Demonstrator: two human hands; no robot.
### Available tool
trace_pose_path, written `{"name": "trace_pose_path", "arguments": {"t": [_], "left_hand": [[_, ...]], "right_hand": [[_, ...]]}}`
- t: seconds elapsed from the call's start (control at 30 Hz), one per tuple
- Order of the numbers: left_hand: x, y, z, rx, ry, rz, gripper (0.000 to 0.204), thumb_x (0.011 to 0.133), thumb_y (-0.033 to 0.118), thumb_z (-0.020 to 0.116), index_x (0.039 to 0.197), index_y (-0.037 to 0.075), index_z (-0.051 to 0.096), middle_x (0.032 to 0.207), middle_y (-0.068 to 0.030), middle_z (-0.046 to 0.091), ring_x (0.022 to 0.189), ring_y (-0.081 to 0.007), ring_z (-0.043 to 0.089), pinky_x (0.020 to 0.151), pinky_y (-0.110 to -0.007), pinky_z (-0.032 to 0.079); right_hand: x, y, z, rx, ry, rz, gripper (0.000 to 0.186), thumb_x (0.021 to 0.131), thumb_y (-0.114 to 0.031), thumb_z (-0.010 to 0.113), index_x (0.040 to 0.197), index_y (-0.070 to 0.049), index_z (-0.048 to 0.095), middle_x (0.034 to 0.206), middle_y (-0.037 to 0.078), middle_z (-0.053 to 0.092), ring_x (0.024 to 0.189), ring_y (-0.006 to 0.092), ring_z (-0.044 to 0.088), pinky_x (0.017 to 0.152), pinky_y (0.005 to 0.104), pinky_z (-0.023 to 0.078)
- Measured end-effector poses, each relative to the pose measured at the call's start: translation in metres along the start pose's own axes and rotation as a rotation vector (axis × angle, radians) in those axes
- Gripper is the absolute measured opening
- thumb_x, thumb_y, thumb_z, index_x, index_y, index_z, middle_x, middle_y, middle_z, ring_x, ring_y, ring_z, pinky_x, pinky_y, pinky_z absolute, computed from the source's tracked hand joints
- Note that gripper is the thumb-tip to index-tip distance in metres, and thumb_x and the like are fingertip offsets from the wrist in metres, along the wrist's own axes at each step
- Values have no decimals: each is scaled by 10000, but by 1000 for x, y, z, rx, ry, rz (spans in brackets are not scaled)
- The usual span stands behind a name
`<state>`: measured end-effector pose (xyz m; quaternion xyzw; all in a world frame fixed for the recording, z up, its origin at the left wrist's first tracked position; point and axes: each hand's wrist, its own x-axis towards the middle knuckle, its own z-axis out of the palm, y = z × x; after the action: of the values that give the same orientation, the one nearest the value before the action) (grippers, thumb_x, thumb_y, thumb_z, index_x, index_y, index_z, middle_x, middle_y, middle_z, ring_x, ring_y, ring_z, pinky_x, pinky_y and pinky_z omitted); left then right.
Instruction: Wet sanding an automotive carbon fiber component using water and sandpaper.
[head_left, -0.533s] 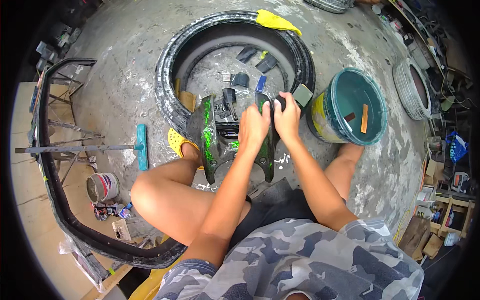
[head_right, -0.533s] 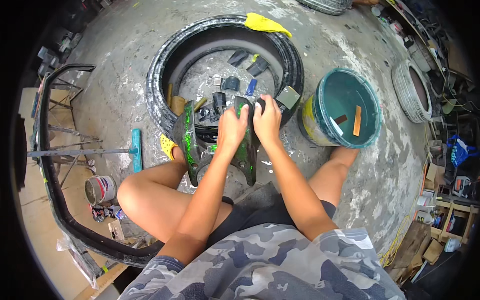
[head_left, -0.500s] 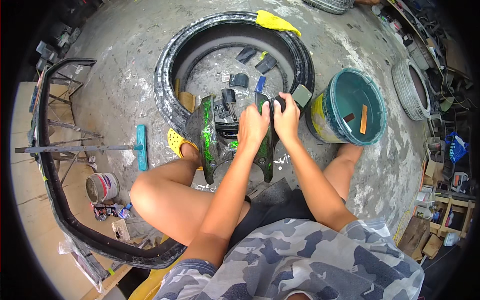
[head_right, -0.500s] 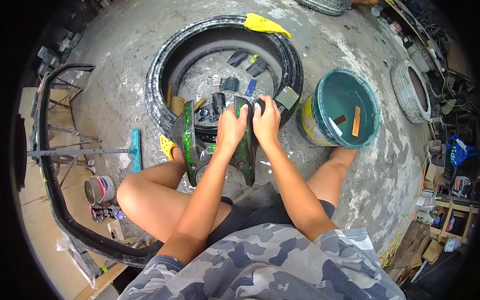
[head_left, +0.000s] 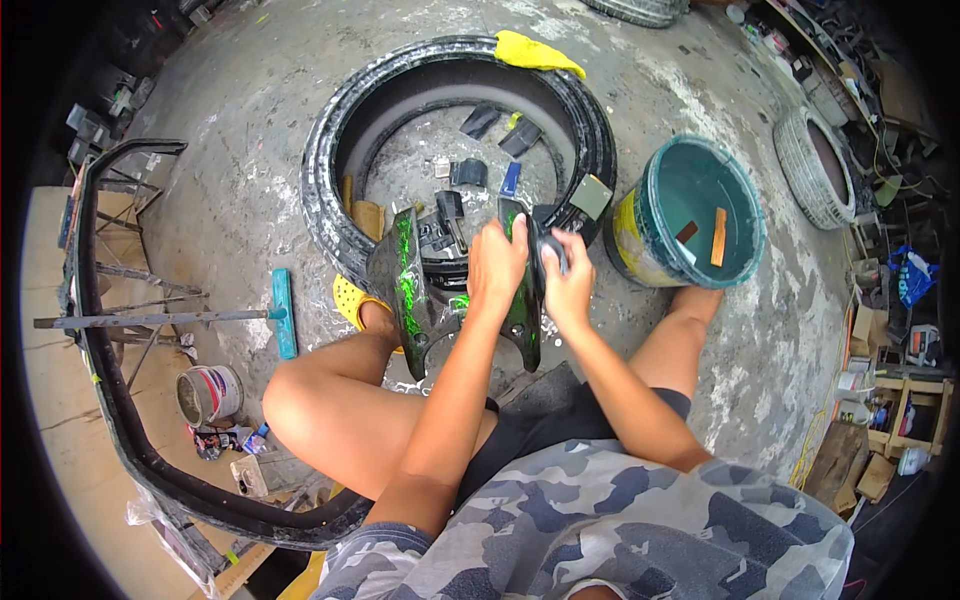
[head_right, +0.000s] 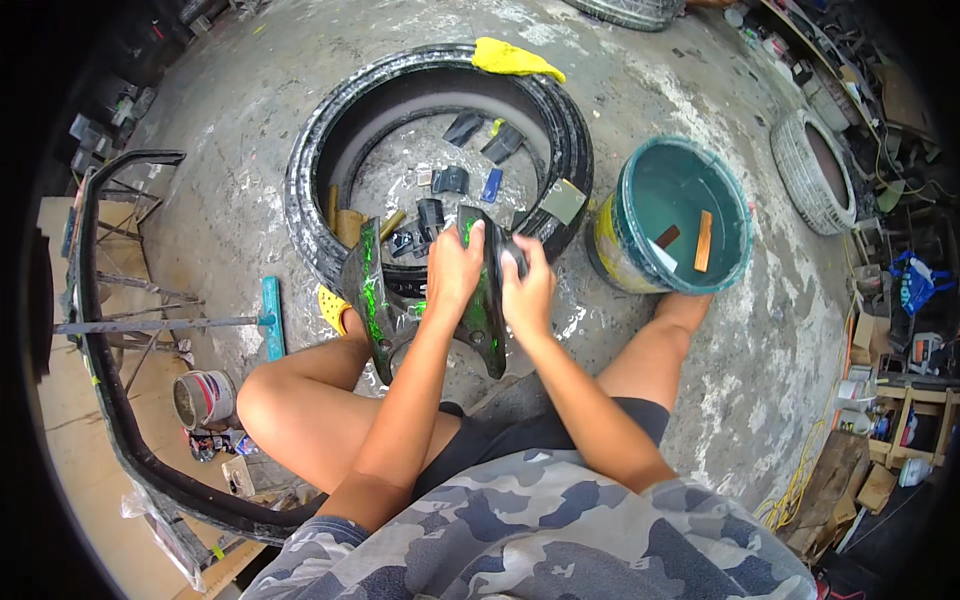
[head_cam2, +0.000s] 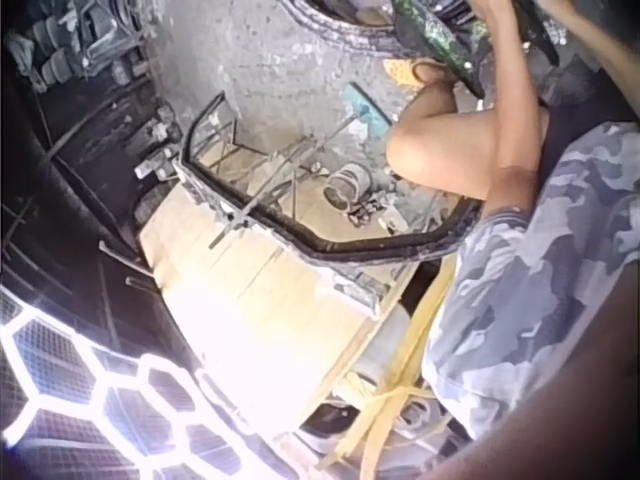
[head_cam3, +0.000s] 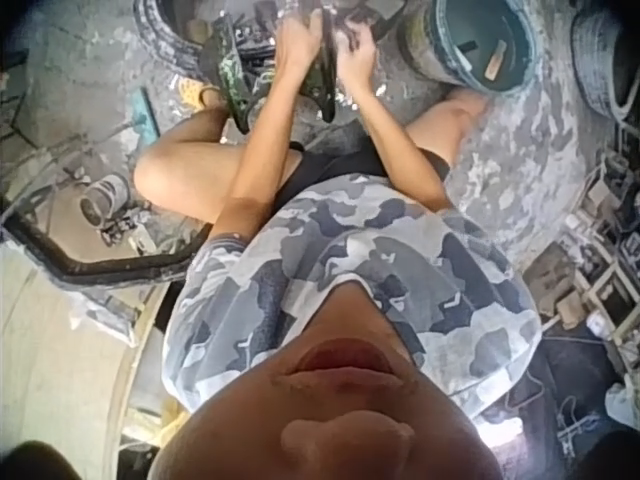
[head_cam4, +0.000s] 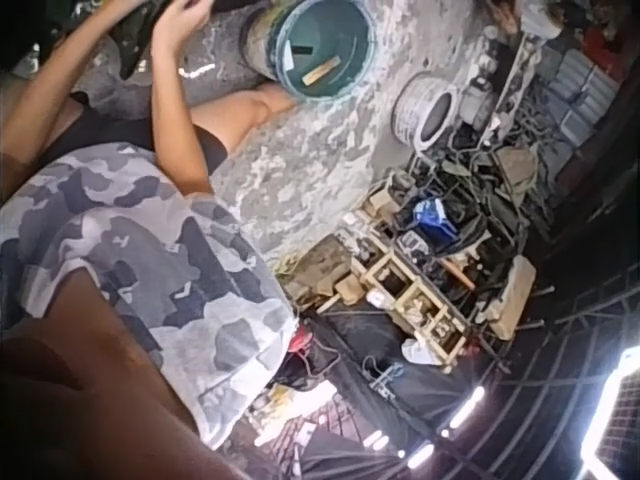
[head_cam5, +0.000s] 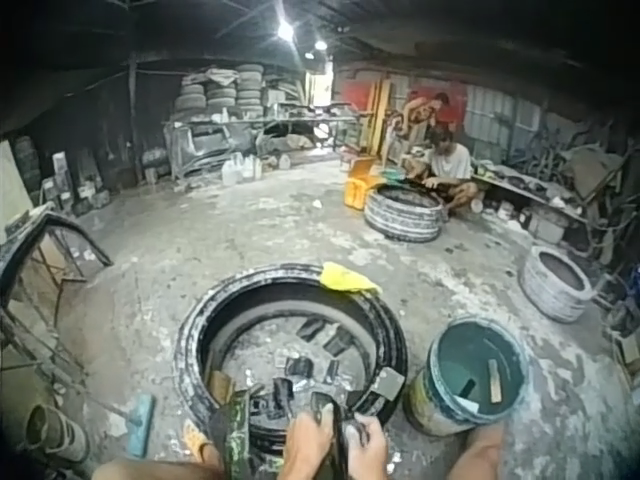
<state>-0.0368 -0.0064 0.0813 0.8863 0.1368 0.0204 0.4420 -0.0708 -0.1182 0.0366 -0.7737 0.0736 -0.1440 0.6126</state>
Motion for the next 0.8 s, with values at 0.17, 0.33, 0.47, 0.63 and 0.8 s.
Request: {"name": "trace_pose_path", "arguments": {"t": [0.17,0.33,0.47,0.63,0.8], "left_hand": [[1,13,-7,32,-52,-42,508,877,392,533,840,-108,614,815,-346,599,827,-480,603,724,-512,478],[-1,6,-3,10,-22,-25,505,876,389,530,822,-106,617,829,-354,596,846,-477,602,749,-511,475],[0,14,-8,22,-44,-62,509,871,385,536,822,-115,616,817,-357,593,834,-475,605,730,-506,480],[2,9,-6,37,-45,-53,509,878,395,530,837,-104,618,842,-351,596,849,-481,599,760,-515,470],[0,17,-6,22,-76,-46,483,876,379,535,829,-94,623,821,-333,607,828,-479,603,745,-510,470]], "right_hand": [[57,-6,21,-107,21,-118,229,855,-82,575,1052,32,554,1024,212,638,967,353,619,859,371,462],[5,-7,3,76,-8,-23,249,864,-77,557,1087,33,537,1016,201,639,945,332,631,863,363,458],[55,-15,19,-234,-11,-171,235,843,-79,568,1051,27,540,995,226,628,953,408,596,860,416,454],[2,-2,1,-106,-1,-71,228,833,-61,575,1045,19,550,1024,220,626,1000,356,608,890,394,457],[52,-18,8,-377,5,-260,206,833,-59,559,1018,31,544,1004,225,613,965,408,572,839,437,455]]}}
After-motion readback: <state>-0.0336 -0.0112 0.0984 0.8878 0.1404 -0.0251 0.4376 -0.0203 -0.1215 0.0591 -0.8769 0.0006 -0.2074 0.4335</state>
